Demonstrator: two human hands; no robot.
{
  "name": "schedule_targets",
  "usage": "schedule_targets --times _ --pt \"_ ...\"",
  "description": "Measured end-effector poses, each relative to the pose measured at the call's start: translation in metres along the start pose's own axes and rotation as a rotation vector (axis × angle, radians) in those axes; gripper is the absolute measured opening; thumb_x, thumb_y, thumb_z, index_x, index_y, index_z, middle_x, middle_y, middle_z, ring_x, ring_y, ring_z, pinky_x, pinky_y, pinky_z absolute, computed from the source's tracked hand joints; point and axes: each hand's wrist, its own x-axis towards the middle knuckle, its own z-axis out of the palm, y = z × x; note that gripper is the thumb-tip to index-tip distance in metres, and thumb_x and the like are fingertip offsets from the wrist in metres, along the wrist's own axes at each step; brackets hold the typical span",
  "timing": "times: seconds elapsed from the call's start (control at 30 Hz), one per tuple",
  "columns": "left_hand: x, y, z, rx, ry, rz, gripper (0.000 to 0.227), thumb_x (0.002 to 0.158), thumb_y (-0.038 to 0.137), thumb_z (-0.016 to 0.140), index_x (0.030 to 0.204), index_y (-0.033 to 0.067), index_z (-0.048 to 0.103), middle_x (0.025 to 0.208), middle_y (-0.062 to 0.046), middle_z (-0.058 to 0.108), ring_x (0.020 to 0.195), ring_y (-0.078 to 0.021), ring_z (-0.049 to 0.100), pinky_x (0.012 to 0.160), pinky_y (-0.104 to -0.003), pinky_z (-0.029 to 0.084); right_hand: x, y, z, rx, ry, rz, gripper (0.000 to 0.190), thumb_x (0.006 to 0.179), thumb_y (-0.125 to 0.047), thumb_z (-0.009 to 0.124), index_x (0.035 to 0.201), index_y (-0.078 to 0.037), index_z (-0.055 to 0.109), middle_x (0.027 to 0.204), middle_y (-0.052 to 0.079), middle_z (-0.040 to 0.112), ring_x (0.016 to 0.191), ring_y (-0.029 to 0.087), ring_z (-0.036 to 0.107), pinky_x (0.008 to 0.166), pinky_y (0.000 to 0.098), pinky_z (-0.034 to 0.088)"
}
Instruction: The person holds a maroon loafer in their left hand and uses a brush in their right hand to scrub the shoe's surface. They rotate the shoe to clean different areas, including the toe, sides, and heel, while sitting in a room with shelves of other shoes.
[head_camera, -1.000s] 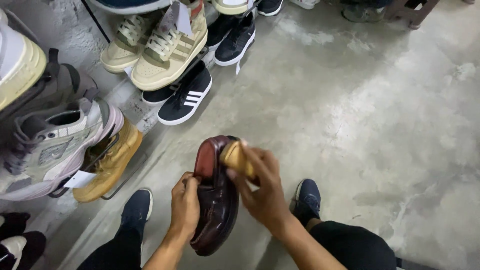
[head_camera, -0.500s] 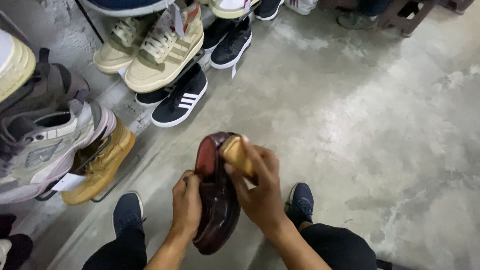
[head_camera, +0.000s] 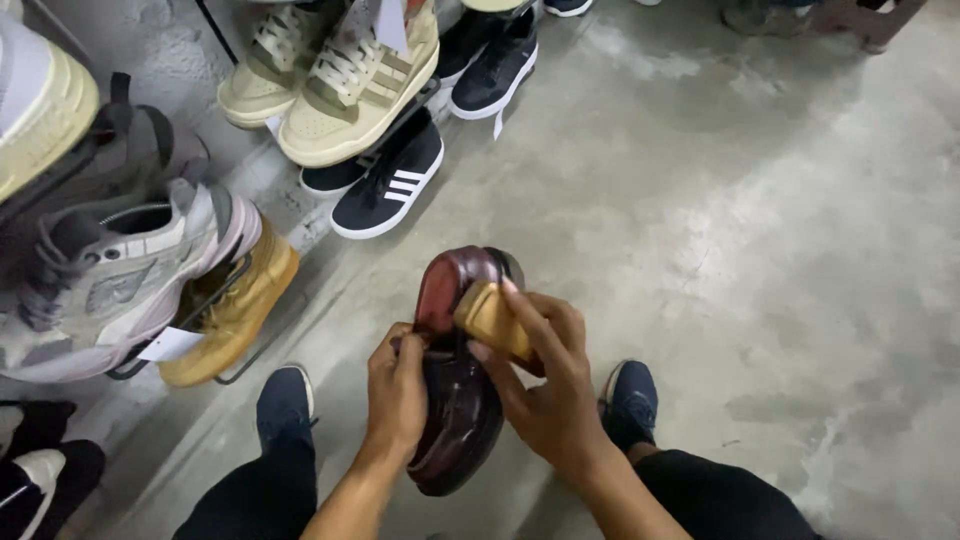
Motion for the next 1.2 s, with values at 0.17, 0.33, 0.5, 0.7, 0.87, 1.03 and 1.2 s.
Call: schedule_targets --times 0.17,0.33,0.5,0.7,0.87,1.03,1.2 --pt "-0.007 0.003 0.003 0.143 0.009 0.001 0.018 0.087 0.02 0.051 0.078 0.0088 0.061 0.072 0.0 0.055 0.073 -0.0141 0.052 0.068 -0.033 0.042 0.002 0.022 -0.004 -0.141 0.095 0.091 0.058 0.1 -0.022 0.069 0.152 -0.012 0.045 0.123 0.015 0.054 0.108 0.029 0.055 0.081 0.0375 0.056" --pt "-0.005 -0.006 0.007 0.154 -0.004 -0.022 0.017 0.086 0.019 0.052 0.076 0.009 0.061 0.069 0.001 0.051 0.069 -0.0128 0.048 0.066 -0.033 0.041 0.006 0.012 -0.002 -0.165 0.12 0.111 0.06 0.099 -0.023 0.069 0.153 -0.013 0.046 0.12 0.016 0.055 0.104 0.026 0.055 0.075 0.0337 0.052" --pt "-0.002 -0.003 0.001 0.08 -0.004 -0.007 0.017 0.088 0.016 0.048 0.074 0.0107 0.056 0.07 0.002 0.047 0.07 -0.0122 0.044 0.064 -0.032 0.038 0.005 0.013 0.0 -0.08 0.016 0.015 0.06 0.096 -0.022 0.073 0.15 -0.016 0.046 0.132 0.018 0.048 0.125 0.034 0.052 0.089 0.0412 0.071" --pt "-0.001 -0.018 0.002 0.1 -0.001 0.043 0.019 0.089 0.023 0.054 0.073 0.012 0.057 0.07 0.003 0.046 0.07 -0.0109 0.044 0.064 -0.032 0.038 0.011 0.027 0.001 -0.101 0.151 0.136 0.059 0.095 -0.016 0.073 0.149 -0.008 0.05 0.121 0.017 0.055 0.107 0.026 0.06 0.09 0.0318 0.051" --pt "-0.005 0.005 -0.004 0.082 0.033 -0.079 0.017 0.088 0.019 0.05 0.073 0.011 0.054 0.071 0.001 0.047 0.071 -0.0138 0.045 0.066 -0.032 0.037 0.002 0.011 0.008 0.054 -0.043 0.015 0.065 0.096 -0.014 0.071 0.152 -0.017 0.04 0.137 0.017 0.045 0.119 0.032 0.059 0.086 0.0373 0.074" --pt "-0.003 -0.001 -0.005 0.038 0.04 -0.043 0.015 0.086 0.019 0.051 0.076 0.0095 0.056 0.073 0.001 0.049 0.072 -0.0138 0.045 0.068 -0.032 0.038 0.007 0.013 0.005 -0.107 0.072 0.163 0.058 0.097 -0.021 0.07 0.149 -0.015 0.045 0.124 0.017 0.053 0.084 0.019 0.059 0.057 0.0264 0.057" --pt "-0.004 -0.003 -0.009 0.116 0.057 0.015 0.02 0.087 0.02 0.05 0.077 0.0084 0.062 0.073 -0.001 0.056 0.073 -0.014 0.051 0.068 -0.032 0.042 -0.006 0.002 0.018 -0.002 0.014 0.037 0.057 0.1 -0.015 0.064 0.151 -0.011 0.039 0.138 0.022 0.043 0.121 0.034 0.059 0.089 0.0375 0.073"
